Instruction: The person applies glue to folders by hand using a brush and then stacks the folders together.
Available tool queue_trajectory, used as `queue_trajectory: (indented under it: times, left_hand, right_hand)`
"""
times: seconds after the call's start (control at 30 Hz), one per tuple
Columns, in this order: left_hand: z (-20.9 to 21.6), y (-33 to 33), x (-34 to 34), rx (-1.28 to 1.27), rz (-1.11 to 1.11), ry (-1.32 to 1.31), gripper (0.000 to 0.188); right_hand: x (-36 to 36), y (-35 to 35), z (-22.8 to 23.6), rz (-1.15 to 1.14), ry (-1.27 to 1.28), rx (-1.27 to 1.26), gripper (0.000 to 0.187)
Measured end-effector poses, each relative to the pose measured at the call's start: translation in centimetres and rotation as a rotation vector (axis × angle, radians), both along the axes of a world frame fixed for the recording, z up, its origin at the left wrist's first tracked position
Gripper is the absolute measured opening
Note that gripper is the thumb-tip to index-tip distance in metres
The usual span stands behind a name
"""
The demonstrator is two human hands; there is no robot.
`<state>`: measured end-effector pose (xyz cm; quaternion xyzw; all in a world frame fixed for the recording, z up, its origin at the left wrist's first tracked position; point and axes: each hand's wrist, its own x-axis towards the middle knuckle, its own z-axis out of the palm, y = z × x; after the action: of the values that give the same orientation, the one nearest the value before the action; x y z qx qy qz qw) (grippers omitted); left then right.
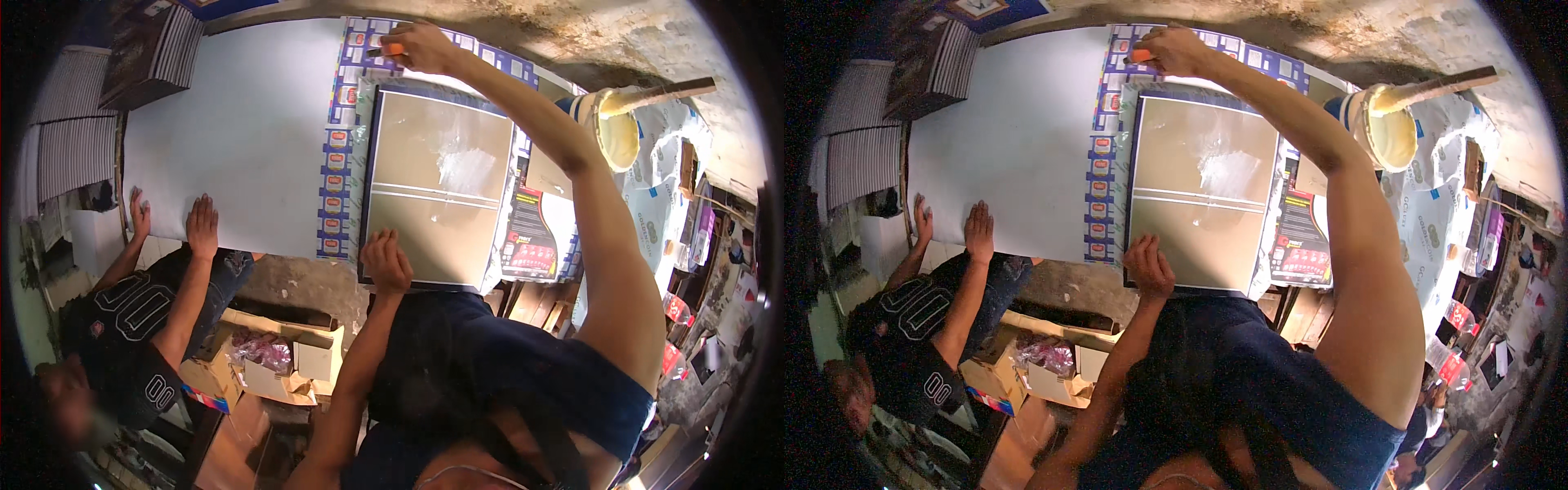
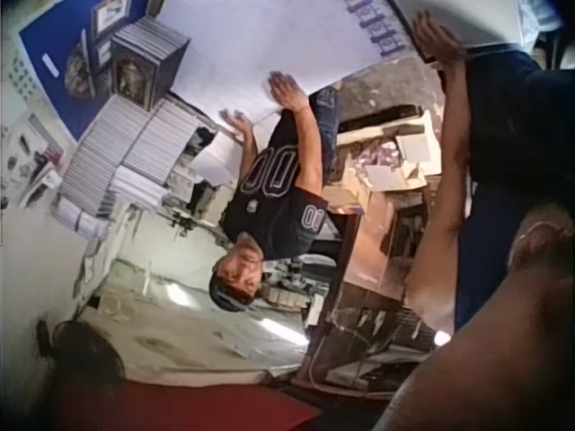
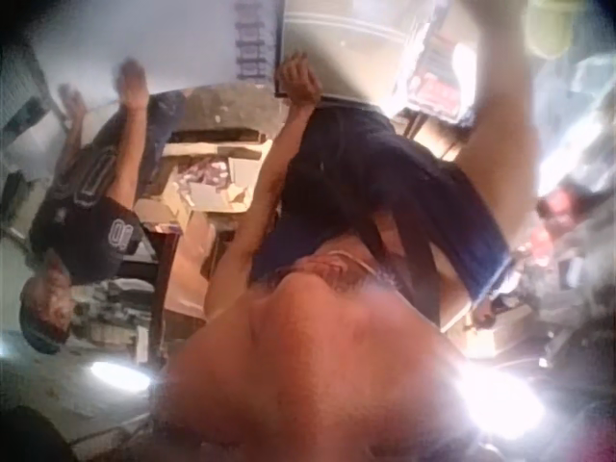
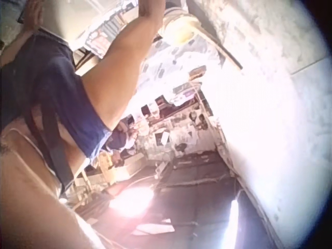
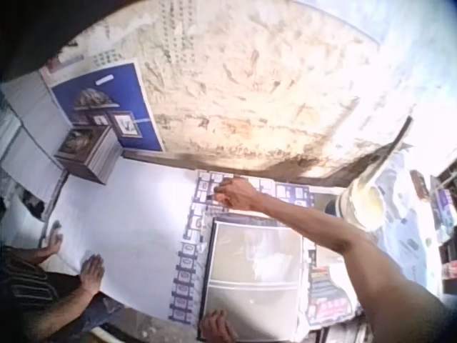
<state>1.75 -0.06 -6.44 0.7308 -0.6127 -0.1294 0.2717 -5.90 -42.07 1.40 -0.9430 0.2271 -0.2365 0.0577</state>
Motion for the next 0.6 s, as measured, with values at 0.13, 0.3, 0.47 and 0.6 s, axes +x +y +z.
queue_trajectory:
  times: [0.13,0.3,0.47,0.6]
  left_hand:
    - [-0.4,0.2,0.0,-0.042,0.023,0.031,0.036]
    - [-1.3,1.0,0.1,-0.118,0.072,0.217,0.046]
    - [-2.0,1.4,0.1,-0.296,0.18,0.337,0.068]
    - [-2.2,1.5,0.0,-0.38,0.205,0.406,0.075]
  right_hand:
    - [-0.2,-0.1,-1.4,0.352,0.274,0.81,0.032]
    - [-1.7,3.1,-0.8,-0.013,-0.035,0.068,0.021]
    - [-4.2,18.8,2.2,0.21,0.395,0.584,0.016]
    - [-8.4,21.2,1.4,0.098,0.204,0.861,0.028]
